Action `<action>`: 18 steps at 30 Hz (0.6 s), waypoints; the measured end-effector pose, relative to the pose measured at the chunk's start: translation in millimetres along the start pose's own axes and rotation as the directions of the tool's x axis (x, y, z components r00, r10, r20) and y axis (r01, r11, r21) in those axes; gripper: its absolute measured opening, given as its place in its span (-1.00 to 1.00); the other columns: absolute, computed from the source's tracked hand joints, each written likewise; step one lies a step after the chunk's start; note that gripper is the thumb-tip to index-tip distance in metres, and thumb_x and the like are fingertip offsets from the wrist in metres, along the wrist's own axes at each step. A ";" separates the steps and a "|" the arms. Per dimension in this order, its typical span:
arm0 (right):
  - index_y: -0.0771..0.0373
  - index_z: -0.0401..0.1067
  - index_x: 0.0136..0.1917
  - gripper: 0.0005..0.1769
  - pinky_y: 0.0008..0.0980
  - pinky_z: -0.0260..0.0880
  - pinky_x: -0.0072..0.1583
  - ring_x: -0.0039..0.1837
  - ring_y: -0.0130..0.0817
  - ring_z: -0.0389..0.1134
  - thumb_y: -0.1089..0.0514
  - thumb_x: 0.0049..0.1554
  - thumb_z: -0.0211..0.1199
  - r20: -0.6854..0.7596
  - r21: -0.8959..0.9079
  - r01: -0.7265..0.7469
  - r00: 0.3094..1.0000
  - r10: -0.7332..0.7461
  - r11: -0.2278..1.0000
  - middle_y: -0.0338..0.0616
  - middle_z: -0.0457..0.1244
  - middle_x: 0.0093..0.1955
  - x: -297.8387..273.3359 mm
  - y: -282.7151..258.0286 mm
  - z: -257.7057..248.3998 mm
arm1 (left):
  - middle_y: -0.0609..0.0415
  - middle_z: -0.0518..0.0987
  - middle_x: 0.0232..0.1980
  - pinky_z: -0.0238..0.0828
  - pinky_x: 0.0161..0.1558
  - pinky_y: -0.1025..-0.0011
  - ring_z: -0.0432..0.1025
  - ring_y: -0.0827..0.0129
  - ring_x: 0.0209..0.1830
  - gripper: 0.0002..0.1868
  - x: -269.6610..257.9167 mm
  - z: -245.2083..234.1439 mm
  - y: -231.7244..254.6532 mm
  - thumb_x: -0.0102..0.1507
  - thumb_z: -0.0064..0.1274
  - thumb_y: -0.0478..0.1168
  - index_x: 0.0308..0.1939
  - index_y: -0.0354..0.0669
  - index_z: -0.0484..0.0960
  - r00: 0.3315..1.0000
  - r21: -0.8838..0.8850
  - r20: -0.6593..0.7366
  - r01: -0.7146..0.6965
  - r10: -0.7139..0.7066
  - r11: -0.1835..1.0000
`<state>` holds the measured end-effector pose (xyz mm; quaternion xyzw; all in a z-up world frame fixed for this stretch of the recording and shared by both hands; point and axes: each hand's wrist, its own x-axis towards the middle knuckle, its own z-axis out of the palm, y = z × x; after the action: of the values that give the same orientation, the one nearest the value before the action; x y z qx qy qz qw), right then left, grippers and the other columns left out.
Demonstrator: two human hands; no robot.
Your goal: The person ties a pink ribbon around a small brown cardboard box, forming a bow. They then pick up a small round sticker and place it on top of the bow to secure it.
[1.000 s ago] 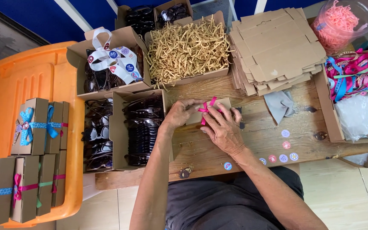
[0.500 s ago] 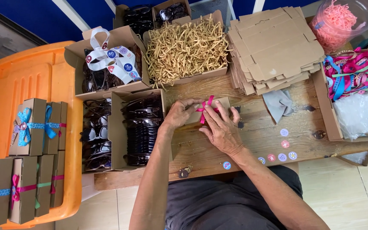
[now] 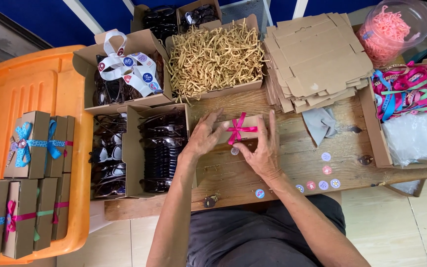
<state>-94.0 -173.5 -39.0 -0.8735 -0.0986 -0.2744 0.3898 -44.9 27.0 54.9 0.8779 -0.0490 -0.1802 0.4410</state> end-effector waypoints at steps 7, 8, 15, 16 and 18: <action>0.34 0.13 0.56 0.08 0.06 0.23 0.42 0.49 0.25 0.16 0.00 -0.08 0.58 0.007 -0.011 -0.020 1.000 0.020 1.000 0.30 0.09 0.50 -9.4 21.2 12.7 | -0.26 0.18 0.57 -0.12 0.51 -0.22 -0.13 -0.32 0.61 -0.01 -14.1 4.3 2.0 0.13 0.32 -0.21 0.59 0.22 0.17 0.990 0.119 0.104 0.079 -0.091 0.990; 0.33 0.16 0.55 0.08 0.02 0.25 0.41 0.48 0.21 0.19 -0.01 -0.10 0.59 -0.003 -0.012 -0.013 1.000 0.013 1.000 0.25 0.10 0.50 -9.8 23.9 13.8 | -0.16 0.25 0.54 -0.14 0.51 -0.21 -0.08 -0.24 0.61 0.01 -10.4 4.6 -0.8 0.09 0.31 -0.24 0.59 0.19 0.19 0.992 0.147 0.107 0.050 -0.066 0.988; 0.32 0.26 0.47 0.07 -0.04 0.33 0.36 0.41 0.13 0.27 -0.14 -0.16 0.61 -0.030 -0.049 -0.001 1.000 0.000 0.999 0.18 0.19 0.43 -8.2 25.2 13.1 | -0.16 0.47 0.34 -0.04 0.50 0.04 0.16 -0.13 0.42 0.03 1.5 -1.0 1.7 -0.13 0.39 -0.35 0.46 -0.02 0.43 0.977 0.076 0.208 -0.058 0.041 0.995; 0.32 0.26 0.47 0.07 -0.04 0.33 0.36 0.41 0.13 0.27 -0.14 -0.16 0.61 -0.031 -0.050 -0.003 1.000 0.001 0.999 0.18 0.19 0.43 -7.7 24.7 13.2 | -0.16 0.47 0.34 -0.04 0.50 0.04 0.16 -0.13 0.42 0.03 5.1 -0.3 -3.6 -0.13 0.39 -0.35 0.46 -0.02 0.43 0.977 0.077 0.210 -0.059 0.042 0.995; 0.31 0.29 0.44 0.02 -0.06 0.32 0.37 0.41 0.10 0.28 -0.16 -0.15 0.59 -0.029 -0.033 0.003 1.000 -0.004 0.999 0.16 0.21 0.41 -6.3 23.9 13.5 | -0.17 0.46 0.33 0.05 0.46 0.03 0.17 -0.15 0.37 0.05 12.7 1.2 -14.1 -0.18 0.44 -0.30 0.44 0.00 0.47 0.976 0.076 0.212 -0.064 0.046 0.995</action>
<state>-84.5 -179.5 -64.9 -0.8756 -0.0900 -0.2892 0.3763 -34.6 31.5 39.6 0.8695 -0.1269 -0.2577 0.4017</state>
